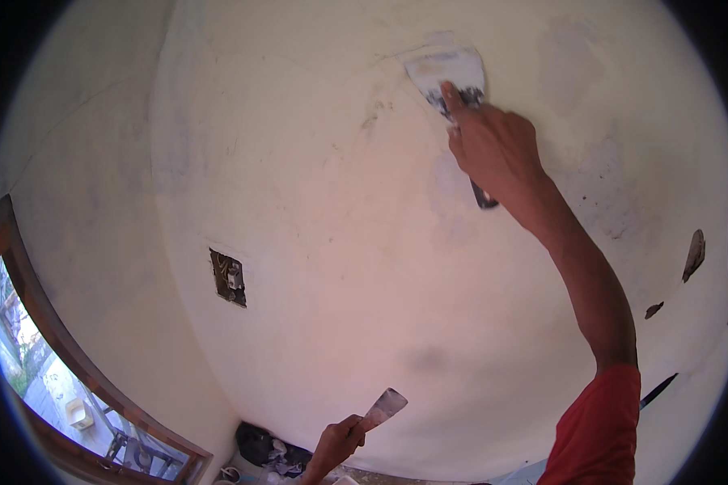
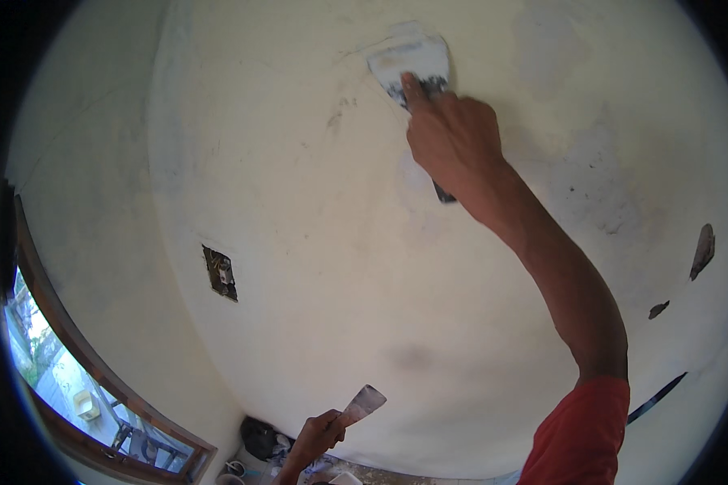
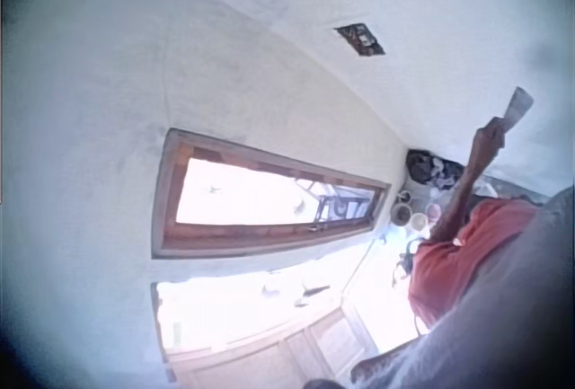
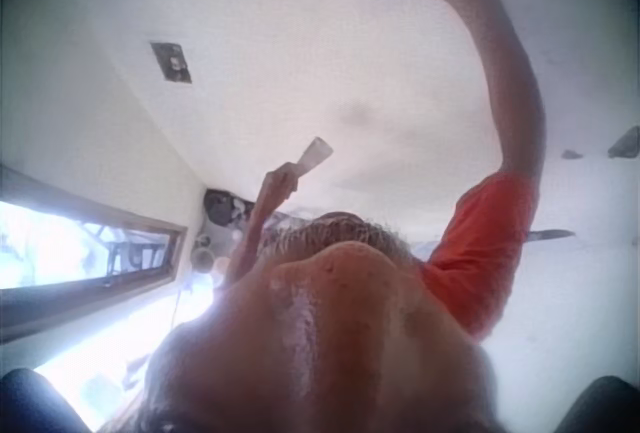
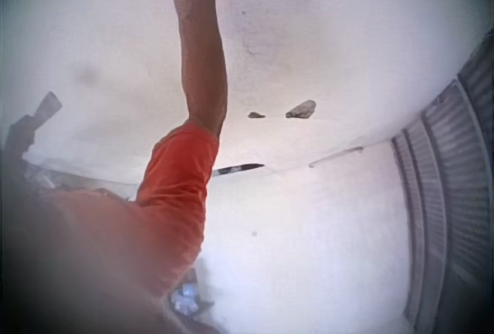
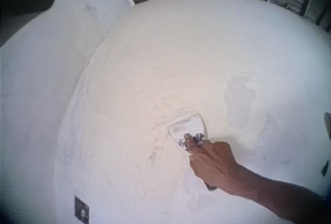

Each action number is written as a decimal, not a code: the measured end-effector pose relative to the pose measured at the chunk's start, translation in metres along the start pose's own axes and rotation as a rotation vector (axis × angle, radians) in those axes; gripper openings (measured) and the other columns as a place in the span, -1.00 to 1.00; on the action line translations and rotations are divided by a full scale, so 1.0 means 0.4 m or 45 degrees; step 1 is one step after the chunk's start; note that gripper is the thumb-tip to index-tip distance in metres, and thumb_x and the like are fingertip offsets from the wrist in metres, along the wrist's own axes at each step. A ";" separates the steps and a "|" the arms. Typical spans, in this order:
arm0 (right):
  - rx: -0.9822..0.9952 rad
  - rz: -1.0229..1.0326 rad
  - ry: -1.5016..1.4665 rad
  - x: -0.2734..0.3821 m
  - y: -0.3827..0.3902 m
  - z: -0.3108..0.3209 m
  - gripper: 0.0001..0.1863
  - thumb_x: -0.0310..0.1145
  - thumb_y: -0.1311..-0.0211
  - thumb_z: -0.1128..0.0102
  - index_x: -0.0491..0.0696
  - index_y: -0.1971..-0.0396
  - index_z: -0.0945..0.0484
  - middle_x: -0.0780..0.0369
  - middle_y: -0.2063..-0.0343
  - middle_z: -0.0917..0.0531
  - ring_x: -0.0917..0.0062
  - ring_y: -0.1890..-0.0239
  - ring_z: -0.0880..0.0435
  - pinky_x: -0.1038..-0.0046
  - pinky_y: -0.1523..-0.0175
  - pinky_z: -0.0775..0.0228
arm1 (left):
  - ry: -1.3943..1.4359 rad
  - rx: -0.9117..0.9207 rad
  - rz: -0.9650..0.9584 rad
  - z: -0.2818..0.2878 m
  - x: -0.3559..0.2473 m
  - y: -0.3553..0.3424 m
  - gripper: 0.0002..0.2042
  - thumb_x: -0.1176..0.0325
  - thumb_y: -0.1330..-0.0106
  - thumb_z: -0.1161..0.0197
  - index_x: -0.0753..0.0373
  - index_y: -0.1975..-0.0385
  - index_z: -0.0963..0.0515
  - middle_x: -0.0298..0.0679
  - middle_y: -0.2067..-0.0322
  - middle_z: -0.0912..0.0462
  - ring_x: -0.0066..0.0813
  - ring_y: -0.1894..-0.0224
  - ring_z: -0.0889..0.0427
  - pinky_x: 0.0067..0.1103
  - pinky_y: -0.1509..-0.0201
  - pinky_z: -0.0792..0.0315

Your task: The person applies a patching compound to holes and cracks in a ceiling using putty knives and then scrapes away excess material.

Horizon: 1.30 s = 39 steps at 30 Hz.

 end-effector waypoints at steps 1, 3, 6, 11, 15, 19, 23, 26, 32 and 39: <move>0.075 -0.004 -0.059 0.008 0.031 0.011 -0.44 -0.31 -0.29 -0.16 -0.02 -0.31 -0.39 0.14 0.51 -0.63 0.29 0.52 -0.63 0.30 0.37 -0.49 | 0.004 -0.004 0.004 0.003 0.005 0.008 -0.69 0.24 -0.45 -0.08 0.33 0.49 -0.48 -0.34 0.65 -0.53 -0.65 0.63 -0.41 -0.60 0.53 -0.34; 0.205 -0.020 -0.130 0.020 0.082 0.044 -0.44 -0.31 -0.27 -0.16 -0.06 -0.28 -0.41 0.11 0.54 -0.65 0.28 0.48 -0.66 0.29 0.30 -0.52 | 0.017 -0.081 0.015 0.009 0.011 0.015 -0.65 0.17 -0.46 -0.11 0.33 0.48 -0.50 -0.34 0.65 -0.53 -0.65 0.63 -0.41 -0.61 0.54 -0.33; 0.162 0.049 -0.131 0.017 0.077 0.107 -0.47 -0.30 -0.27 -0.16 -0.09 -0.25 -0.45 0.08 0.54 -0.67 0.29 0.46 -0.69 0.29 0.26 -0.53 | 0.007 -0.084 0.070 0.021 0.010 0.014 -0.64 0.13 -0.46 -0.12 0.33 0.46 -0.53 -0.35 0.65 -0.53 -0.66 0.63 -0.41 -0.61 0.54 -0.33; 0.140 -0.175 -0.233 -0.009 -0.069 0.116 -0.47 -0.28 -0.28 -0.10 -0.09 -0.25 -0.45 0.06 0.52 -0.69 0.31 0.43 -0.70 0.29 0.23 -0.54 | 0.019 -0.015 -0.009 0.008 0.001 -0.031 -0.67 0.16 -0.46 -0.12 0.32 0.40 -0.54 -0.34 0.66 -0.55 -0.63 0.65 -0.44 -0.59 0.53 -0.35; 0.209 -0.070 -0.023 0.017 -0.031 0.098 -0.43 -0.29 -0.26 -0.10 -0.09 -0.28 -0.41 0.09 0.54 -0.68 0.29 0.42 -0.70 0.29 0.21 -0.54 | 0.070 0.038 0.029 -0.002 0.017 -0.035 -0.68 0.16 -0.47 -0.10 0.32 0.36 -0.55 -0.33 0.66 -0.56 -0.61 0.67 -0.46 -0.57 0.53 -0.37; 0.335 -0.045 -0.063 0.013 0.047 0.137 -0.44 -0.28 -0.28 -0.09 -0.08 -0.29 -0.40 0.12 0.59 -0.65 0.29 0.44 -0.69 0.29 0.17 -0.53 | 0.060 0.030 0.121 0.006 0.026 -0.014 -0.68 0.16 -0.47 -0.11 0.32 0.36 -0.55 -0.32 0.66 -0.56 -0.61 0.67 -0.46 -0.57 0.53 -0.37; 0.171 -0.163 -0.165 0.003 -0.020 0.151 -0.47 -0.28 -0.31 -0.07 -0.03 -0.28 -0.42 0.11 0.61 -0.62 0.35 0.45 -0.68 0.29 0.17 -0.52 | 0.135 0.047 0.064 0.004 0.004 -0.038 -0.62 0.12 -0.45 -0.14 0.34 0.48 -0.51 -0.34 0.65 -0.52 -0.67 0.65 -0.41 -0.62 0.55 -0.32; 0.017 -0.058 -0.030 0.001 -0.052 0.092 -0.45 -0.33 -0.30 -0.06 -0.07 -0.30 -0.38 0.10 0.58 -0.63 0.36 0.46 -0.68 0.30 0.25 -0.51 | 0.079 0.065 0.052 -0.002 -0.018 -0.054 -0.64 0.12 -0.45 -0.14 0.33 0.42 -0.53 -0.33 0.66 -0.52 -0.66 0.66 -0.42 -0.62 0.55 -0.33; 0.453 -0.105 -0.158 0.037 0.069 0.124 -0.45 -0.29 -0.28 -0.13 -0.05 -0.28 -0.43 0.12 0.61 -0.62 0.29 0.48 -0.66 0.28 0.22 -0.51 | 0.099 0.001 0.112 0.020 -0.002 -0.009 -0.66 0.12 -0.45 -0.15 0.33 0.36 -0.55 -0.32 0.67 -0.53 -0.61 0.67 -0.44 -0.60 0.53 -0.35; 0.056 -0.054 -0.132 0.009 -0.065 0.081 -0.47 -0.26 -0.30 -0.11 -0.09 -0.25 -0.44 0.09 0.55 -0.67 0.25 0.44 -0.68 0.26 0.21 -0.53 | -0.014 0.075 -0.002 0.008 -0.037 -0.033 -0.69 0.16 -0.46 -0.11 0.32 0.33 -0.56 -0.32 0.67 -0.55 -0.60 0.67 -0.46 -0.58 0.53 -0.37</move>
Point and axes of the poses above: each hand's wrist, its own y-axis away from the middle knuckle, its own z-axis out of the back of the hand, x = y × z, the point moved 2 cm from there along -y, towards the middle knuckle
